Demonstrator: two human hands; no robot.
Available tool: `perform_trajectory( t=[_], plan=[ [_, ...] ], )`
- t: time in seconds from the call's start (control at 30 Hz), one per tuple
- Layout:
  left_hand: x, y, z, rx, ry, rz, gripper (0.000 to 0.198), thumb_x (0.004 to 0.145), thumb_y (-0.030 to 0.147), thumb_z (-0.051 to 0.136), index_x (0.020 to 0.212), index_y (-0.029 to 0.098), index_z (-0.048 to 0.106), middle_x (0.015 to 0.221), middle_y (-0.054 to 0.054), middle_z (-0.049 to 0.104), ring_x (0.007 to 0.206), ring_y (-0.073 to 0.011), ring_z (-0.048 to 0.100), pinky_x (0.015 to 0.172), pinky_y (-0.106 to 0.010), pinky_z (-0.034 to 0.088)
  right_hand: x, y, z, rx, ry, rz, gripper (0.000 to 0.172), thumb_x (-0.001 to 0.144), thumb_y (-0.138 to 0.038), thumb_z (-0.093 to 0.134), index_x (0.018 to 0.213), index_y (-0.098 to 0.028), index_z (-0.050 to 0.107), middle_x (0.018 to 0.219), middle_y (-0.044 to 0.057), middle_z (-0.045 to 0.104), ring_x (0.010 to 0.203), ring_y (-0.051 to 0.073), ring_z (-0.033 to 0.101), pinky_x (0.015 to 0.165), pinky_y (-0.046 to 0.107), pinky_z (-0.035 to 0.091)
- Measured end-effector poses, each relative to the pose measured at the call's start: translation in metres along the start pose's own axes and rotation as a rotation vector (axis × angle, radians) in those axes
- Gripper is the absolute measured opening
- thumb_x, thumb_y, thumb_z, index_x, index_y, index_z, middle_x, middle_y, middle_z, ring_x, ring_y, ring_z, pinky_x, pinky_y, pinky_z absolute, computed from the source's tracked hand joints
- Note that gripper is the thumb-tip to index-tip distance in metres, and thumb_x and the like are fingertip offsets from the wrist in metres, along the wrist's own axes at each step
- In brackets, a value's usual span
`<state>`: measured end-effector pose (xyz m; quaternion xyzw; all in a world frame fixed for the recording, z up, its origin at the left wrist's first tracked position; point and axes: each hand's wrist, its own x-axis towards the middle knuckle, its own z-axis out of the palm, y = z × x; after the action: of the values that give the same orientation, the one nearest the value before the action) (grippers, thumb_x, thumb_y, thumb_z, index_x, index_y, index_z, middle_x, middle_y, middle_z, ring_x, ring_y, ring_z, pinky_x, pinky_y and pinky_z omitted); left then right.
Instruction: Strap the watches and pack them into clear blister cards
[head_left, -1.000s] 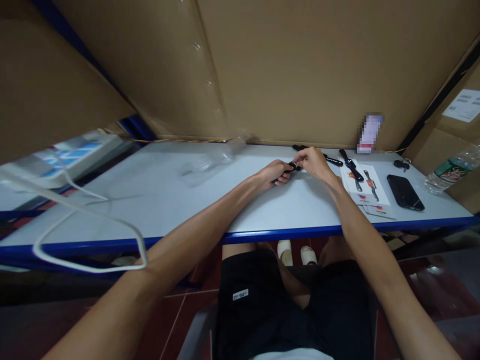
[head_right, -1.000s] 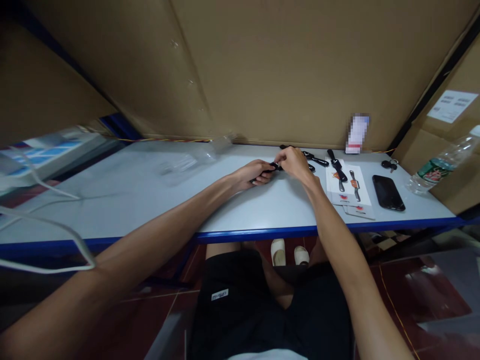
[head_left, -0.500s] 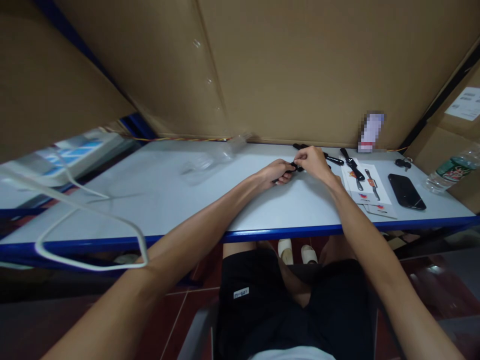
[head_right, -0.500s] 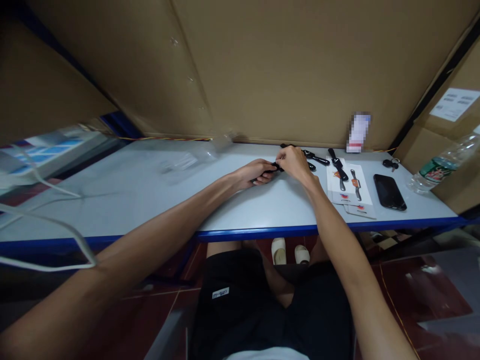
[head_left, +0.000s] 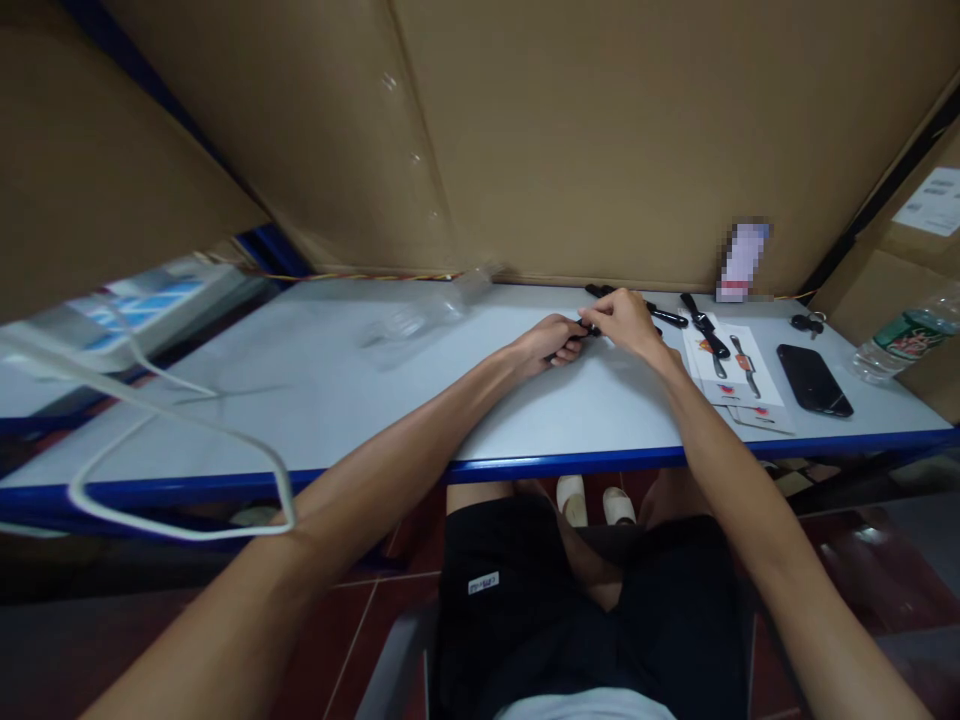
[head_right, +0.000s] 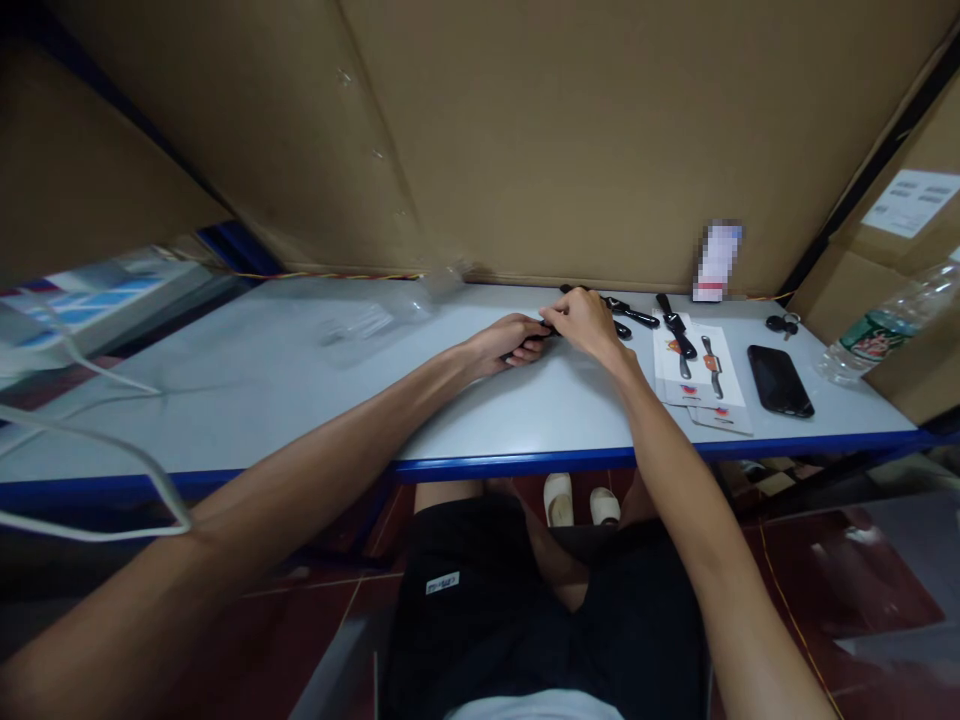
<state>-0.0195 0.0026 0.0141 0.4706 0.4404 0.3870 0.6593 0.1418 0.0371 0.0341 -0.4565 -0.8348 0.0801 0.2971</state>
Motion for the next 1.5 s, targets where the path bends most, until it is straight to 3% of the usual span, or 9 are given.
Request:
perform_trajectory(
  t=[0.2, 0.37, 0.53, 0.73, 0.9, 1.03, 1.23, 1.5],
  plan=[
    [0.0, 0.0, 0.0, 0.013, 0.008, 0.003, 0.027, 0.089, 0.007, 0.053, 0.068, 0.019, 0.043, 0.05, 0.007, 0.036, 0.034, -0.0038, 0.027, 0.033, -0.015, 0.013, -0.002, -0.003, -0.003, -0.031, 0.081, 0.012, 0.033, 0.095, -0.039, 0.063, 0.076, -0.018, 0.08, 0.062, 0.0, 0.061, 0.065, 0.014, 0.052, 0.061, 0.026, 0.03],
    [0.0, -0.001, 0.0, 0.037, 0.01, 0.014, 0.027, 0.09, 0.008, 0.052, 0.067, 0.019, 0.043, 0.05, 0.007, 0.035, 0.034, -0.0036, 0.027, 0.033, -0.016, 0.013, -0.005, -0.005, -0.004, -0.044, 0.022, -0.032, 0.036, 0.096, -0.043, 0.063, 0.077, -0.017, 0.08, 0.064, 0.0, 0.062, 0.069, 0.015, 0.056, 0.064, 0.026, 0.032],
    [-0.001, -0.001, 0.001, 0.049, -0.015, 0.015, 0.027, 0.09, 0.007, 0.053, 0.068, 0.019, 0.043, 0.051, 0.007, 0.035, 0.034, -0.0035, 0.027, 0.033, -0.016, 0.013, -0.008, -0.007, -0.004, -0.098, 0.034, 0.014, 0.03, 0.097, -0.04, 0.064, 0.082, -0.021, 0.081, 0.077, 0.008, 0.072, 0.078, 0.021, 0.063, 0.073, 0.03, 0.04],
    [-0.003, 0.003, 0.001, 0.004, -0.008, -0.02, 0.028, 0.092, 0.008, 0.049, 0.069, 0.02, 0.041, 0.05, 0.007, 0.034, 0.034, -0.0036, 0.026, 0.032, -0.016, 0.012, 0.001, 0.004, -0.003, 0.054, 0.033, 0.033, 0.017, 0.09, -0.03, 0.07, 0.093, -0.019, 0.083, 0.082, 0.007, 0.075, 0.079, 0.02, 0.066, 0.077, 0.03, 0.045],
    [-0.005, 0.005, 0.002, -0.038, -0.005, -0.038, 0.022, 0.092, 0.008, 0.048, 0.073, 0.019, 0.044, 0.05, 0.008, 0.032, 0.033, -0.0041, 0.026, 0.032, -0.015, 0.012, 0.01, 0.015, 0.001, 0.241, -0.083, 0.039, 0.021, 0.084, -0.021, 0.069, 0.098, -0.014, 0.083, 0.074, 0.004, 0.074, 0.071, 0.017, 0.065, 0.072, 0.028, 0.048],
    [-0.004, 0.004, 0.001, -0.042, -0.004, -0.043, 0.022, 0.091, 0.008, 0.049, 0.073, 0.019, 0.044, 0.05, 0.008, 0.034, 0.033, -0.0041, 0.026, 0.032, -0.015, 0.011, 0.011, 0.016, 0.002, 0.264, -0.112, 0.057, 0.024, 0.082, -0.022, 0.072, 0.102, -0.013, 0.082, 0.075, 0.004, 0.074, 0.073, 0.017, 0.067, 0.072, 0.028, 0.049],
    [-0.003, 0.003, 0.001, -0.031, 0.002, -0.036, 0.024, 0.09, 0.007, 0.049, 0.072, 0.02, 0.041, 0.05, 0.008, 0.034, 0.034, -0.0038, 0.026, 0.033, -0.016, 0.011, 0.004, 0.007, -0.003, 0.066, -0.046, 0.09, 0.017, 0.084, -0.032, 0.077, 0.092, -0.018, 0.082, 0.083, 0.006, 0.076, 0.082, 0.019, 0.067, 0.075, 0.028, 0.047],
    [0.0, 0.001, -0.003, -0.035, -0.01, -0.032, 0.023, 0.092, 0.009, 0.051, 0.074, 0.02, 0.042, 0.051, 0.007, 0.036, 0.035, -0.004, 0.027, 0.033, -0.017, 0.011, 0.0, 0.004, -0.006, -0.054, -0.026, 0.081, 0.03, 0.093, -0.036, 0.066, 0.077, -0.015, 0.079, 0.071, 0.006, 0.07, 0.072, 0.017, 0.061, 0.068, 0.028, 0.039]
  ],
)
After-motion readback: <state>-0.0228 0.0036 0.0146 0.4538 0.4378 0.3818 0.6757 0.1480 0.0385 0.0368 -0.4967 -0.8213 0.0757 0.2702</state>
